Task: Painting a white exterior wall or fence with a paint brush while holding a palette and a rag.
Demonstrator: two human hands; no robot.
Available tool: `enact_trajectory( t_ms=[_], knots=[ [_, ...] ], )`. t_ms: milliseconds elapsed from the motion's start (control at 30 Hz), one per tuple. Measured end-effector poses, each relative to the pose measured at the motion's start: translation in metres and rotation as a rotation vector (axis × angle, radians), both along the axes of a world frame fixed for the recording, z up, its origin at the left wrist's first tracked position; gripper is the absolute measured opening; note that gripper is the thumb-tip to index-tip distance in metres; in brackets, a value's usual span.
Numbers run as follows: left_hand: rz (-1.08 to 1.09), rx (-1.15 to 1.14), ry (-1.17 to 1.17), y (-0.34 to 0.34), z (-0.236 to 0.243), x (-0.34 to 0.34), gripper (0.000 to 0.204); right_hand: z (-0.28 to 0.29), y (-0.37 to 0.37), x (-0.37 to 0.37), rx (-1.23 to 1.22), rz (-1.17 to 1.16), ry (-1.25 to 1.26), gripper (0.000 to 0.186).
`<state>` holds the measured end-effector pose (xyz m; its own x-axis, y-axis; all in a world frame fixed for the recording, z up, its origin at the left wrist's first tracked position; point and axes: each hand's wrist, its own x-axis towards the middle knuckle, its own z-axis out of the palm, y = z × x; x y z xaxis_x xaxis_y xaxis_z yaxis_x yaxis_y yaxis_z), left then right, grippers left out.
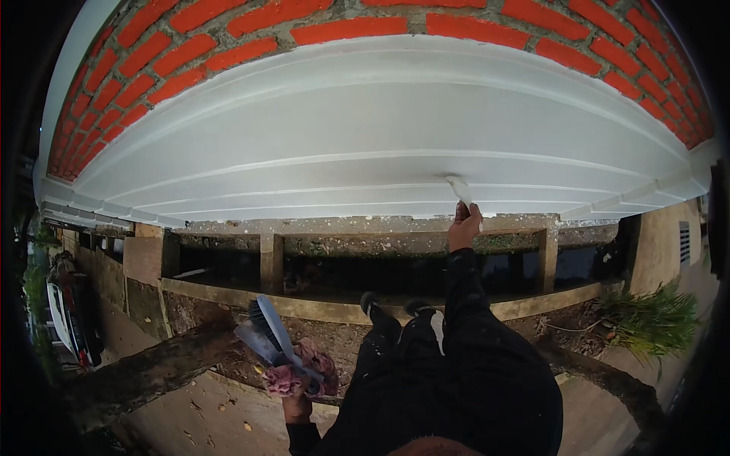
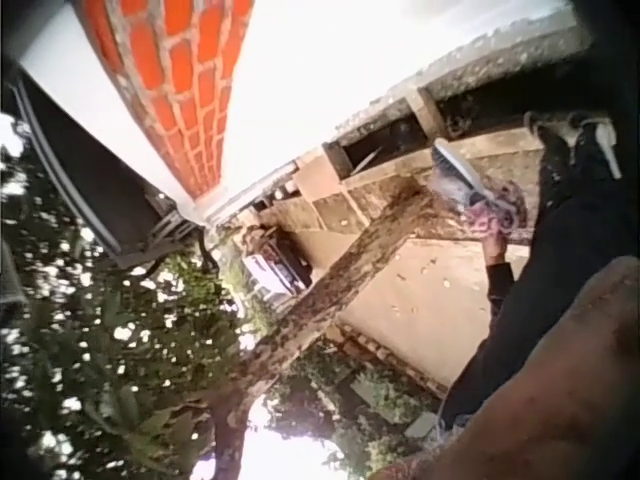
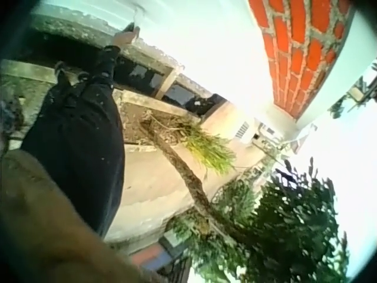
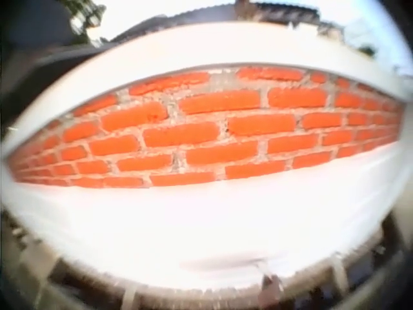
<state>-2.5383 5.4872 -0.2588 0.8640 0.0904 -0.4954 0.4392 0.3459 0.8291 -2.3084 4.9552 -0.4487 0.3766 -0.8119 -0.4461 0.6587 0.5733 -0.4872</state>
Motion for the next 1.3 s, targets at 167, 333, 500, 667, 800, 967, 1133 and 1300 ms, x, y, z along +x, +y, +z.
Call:
enact_trajectory(
  t_ms=[167,333,500,667,800,967,1133,1300],
  knots=[
    [-0.08,0.015,0.01,0.024,0.013,0.026,0.055,0.0,0.023,0.01,0.001,-0.056,0.176,0.018],
    [-0.159,0.003,-0.019,0.047,0.009,0.039,0.059,0.039,0.01,0.039,-0.077,-0.086,0.295,0.017],
    [-0.132,-0.046,-0.03,0.059,0.018,0.036,0.061,0.114,0.03,-0.008,-0.187,-0.101,0.206,0.02],
    [-0.166,-0.104,0.019,0.059,0.007,0.048,0.057,0.117,0.045,-0.091,-0.196,-0.193,0.228,0.019],
    [-0.195,-0.196,-0.036,0.039,0.018,0.058,0.061,0.104,0.058,-0.132,-0.186,-0.078,0.299,0.019],
    [-0.265,-0.157,-0.043,0.017,0.038,0.064,0.061,0.143,0.044,-0.146,-0.276,-0.117,0.347,0.022],
    [-0.341,-0.132,-0.066,0.001,0.043,0.079,0.062,0.246,0.011,-0.128,-0.544,-0.205,0.312,0.015],
    [-0.346,-0.151,-0.1,-0.015,0.055,0.093,0.062,0.303,-0.011,-0.12,-0.686,-0.246,0.24,0.014]
  ],
)
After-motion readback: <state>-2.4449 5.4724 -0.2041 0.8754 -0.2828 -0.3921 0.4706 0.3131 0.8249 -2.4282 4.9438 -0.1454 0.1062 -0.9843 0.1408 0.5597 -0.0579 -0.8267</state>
